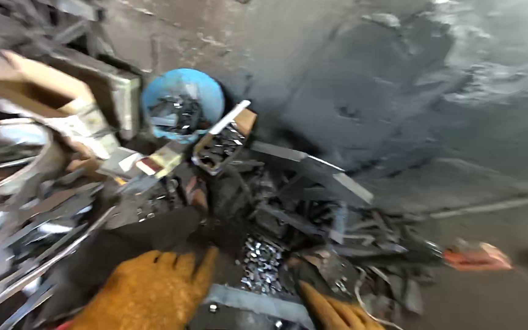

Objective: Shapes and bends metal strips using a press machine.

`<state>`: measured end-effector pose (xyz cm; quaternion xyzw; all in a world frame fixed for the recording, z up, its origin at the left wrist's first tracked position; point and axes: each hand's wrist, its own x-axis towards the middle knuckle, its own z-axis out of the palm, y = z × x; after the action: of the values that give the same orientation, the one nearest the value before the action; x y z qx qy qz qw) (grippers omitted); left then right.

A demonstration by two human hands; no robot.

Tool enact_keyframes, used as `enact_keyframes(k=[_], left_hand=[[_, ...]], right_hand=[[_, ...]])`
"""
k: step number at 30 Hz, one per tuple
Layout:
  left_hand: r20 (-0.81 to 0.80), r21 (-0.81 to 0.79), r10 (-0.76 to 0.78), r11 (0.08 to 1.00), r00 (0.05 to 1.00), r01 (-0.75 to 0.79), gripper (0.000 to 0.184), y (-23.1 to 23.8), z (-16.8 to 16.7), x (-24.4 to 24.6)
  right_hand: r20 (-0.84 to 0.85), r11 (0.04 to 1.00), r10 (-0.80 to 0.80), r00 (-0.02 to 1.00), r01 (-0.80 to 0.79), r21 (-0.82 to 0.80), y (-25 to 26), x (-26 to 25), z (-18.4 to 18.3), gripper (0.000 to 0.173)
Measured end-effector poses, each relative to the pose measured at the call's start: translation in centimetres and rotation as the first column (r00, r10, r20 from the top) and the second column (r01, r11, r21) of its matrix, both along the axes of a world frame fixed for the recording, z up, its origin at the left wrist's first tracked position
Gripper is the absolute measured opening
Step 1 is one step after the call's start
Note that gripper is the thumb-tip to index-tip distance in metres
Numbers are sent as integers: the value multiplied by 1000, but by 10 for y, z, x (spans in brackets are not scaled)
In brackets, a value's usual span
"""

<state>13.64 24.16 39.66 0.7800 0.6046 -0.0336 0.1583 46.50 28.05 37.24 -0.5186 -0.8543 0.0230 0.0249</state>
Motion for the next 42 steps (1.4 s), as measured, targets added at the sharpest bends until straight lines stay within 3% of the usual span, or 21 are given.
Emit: enact_keyframes(k=[4,7,9,12,17,23,28,34,42], left_hand=[[4,62,-48,997,999,48,71,73,-55,1],[-28,-3,-31,1000,999,31,62,127,-99,-2],[-34,28,-1,1000,999,2,57,155,-124,-4],[-56,146,49,988,997,-40,54,183,-157,-10],[-135,80,80,994,988,-69,52,207,-184,-10],[-164,79,38,997,986,-26,35,218,-196,-9],[-145,52,27,998,989,-20,34,224,-193,-9],[-176,-183,-8,983,984,-25,35,246,-174,-9],[-251,-374,-21,924,968,-77,19,277,-155,1]], right_hand=[[13,989,-131,991,131,-61,43,-1,-33,57],[-44,991,-79,996,83,102,87,3,-84,69],[-69,984,-10,998,23,177,118,10,-111,66],[-21,980,-48,999,51,190,146,10,-137,62],[26,974,-112,993,105,200,166,1,-178,57],[20,967,-132,991,125,223,167,0,-196,62],[18,965,-142,990,134,224,167,-1,-197,63],[23,962,-181,983,173,209,167,-6,-195,66],[64,958,-246,967,233,166,174,-18,-188,75]])
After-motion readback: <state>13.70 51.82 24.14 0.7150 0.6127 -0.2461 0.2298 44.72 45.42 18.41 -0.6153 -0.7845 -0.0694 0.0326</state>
